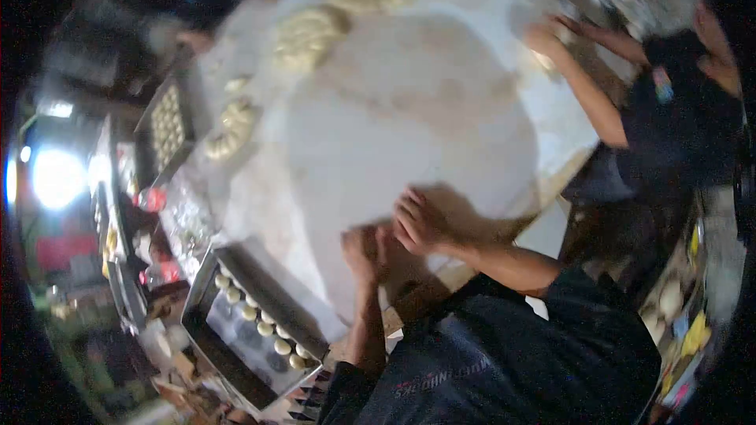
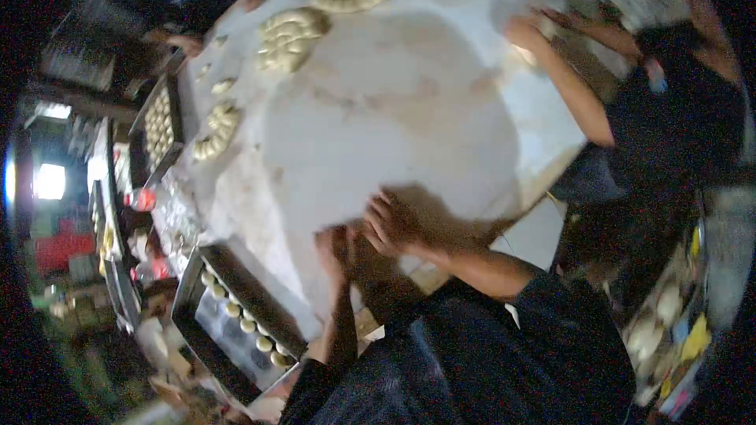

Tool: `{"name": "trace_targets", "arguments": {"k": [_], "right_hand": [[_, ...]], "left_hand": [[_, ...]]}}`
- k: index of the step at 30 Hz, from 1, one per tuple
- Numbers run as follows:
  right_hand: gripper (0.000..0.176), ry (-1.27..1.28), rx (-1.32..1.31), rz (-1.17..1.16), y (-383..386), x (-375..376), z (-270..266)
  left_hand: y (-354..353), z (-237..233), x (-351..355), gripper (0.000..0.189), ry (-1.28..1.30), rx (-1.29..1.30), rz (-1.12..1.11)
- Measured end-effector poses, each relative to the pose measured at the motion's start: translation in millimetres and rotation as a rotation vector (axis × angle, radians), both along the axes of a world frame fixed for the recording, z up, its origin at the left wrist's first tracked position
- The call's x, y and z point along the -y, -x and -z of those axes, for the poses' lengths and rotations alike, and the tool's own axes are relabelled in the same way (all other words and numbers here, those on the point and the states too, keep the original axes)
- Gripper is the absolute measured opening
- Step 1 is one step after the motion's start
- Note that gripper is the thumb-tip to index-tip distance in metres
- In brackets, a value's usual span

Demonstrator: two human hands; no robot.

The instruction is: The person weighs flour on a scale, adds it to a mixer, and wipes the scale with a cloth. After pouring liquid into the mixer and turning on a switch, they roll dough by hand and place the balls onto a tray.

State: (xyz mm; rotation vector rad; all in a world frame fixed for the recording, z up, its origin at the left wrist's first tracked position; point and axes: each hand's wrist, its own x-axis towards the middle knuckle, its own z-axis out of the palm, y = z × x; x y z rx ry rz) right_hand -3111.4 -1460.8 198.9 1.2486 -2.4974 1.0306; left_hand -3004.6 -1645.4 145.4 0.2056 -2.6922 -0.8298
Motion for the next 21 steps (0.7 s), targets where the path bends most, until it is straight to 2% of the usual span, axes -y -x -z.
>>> {"name": "trace_targets", "arguments": {"k": [2,4,5,6,7,8,9,10,12,15,17,18,20,21], "right_hand": [[0.013,0.098,-0.018,-0.108,-20,-32,21],[0.015,0.002,-0.013,-0.156,10,-75,28],[0.016,-0.046,-0.038,-0.119,38,-84,25],[0.017,-0.072,-0.059,-0.078,63,-80,19],[0.015,-0.090,-0.013,0.010,83,-64,10],[0.013,-0.111,0.032,0.102,93,-47,7],[0.013,-0.109,0.033,0.085,93,-25,6],[0.014,-0.067,-0.001,0.137,89,-1,5],[0.015,-0.025,-0.035,0.158,75,12,7],[0.018,-0.084,-0.024,-0.155,35,-13,12],[0.013,-0.141,0.028,-0.186,50,-55,24],[0.010,-0.193,0.051,-0.103,63,-57,14],[0.007,-0.345,0.013,0.053,91,-47,-23],[0.008,-0.355,-0.077,0.119,99,-28,-27]], "left_hand": [[-48,31,8,0.033,0.171,0.091,0.175],[-60,-18,23,0.033,-0.111,0.170,0.145],[-69,-17,53,0.030,0.089,0.295,0.147],[-58,-7,70,0.026,0.509,0.232,0.118],[-15,-48,68,0.021,0.411,0.144,-0.037],[15,-56,73,0.017,0.202,-0.011,-0.077],[37,-42,78,0.015,0.225,-0.023,-0.063],[61,-61,57,0.016,0.164,-0.009,-0.076],[70,-75,19,0.020,-0.204,0.128,-0.210],[17,-33,3,0.028,-0.054,0.023,0.032],[-27,-27,29,0.036,0.008,0.079,0.192],[-56,22,64,0.032,0.262,0.083,0.197],[-34,-53,91,0.023,0.197,0.284,-0.037],[-18,-68,100,0.020,0.178,0.095,-0.104]]}}
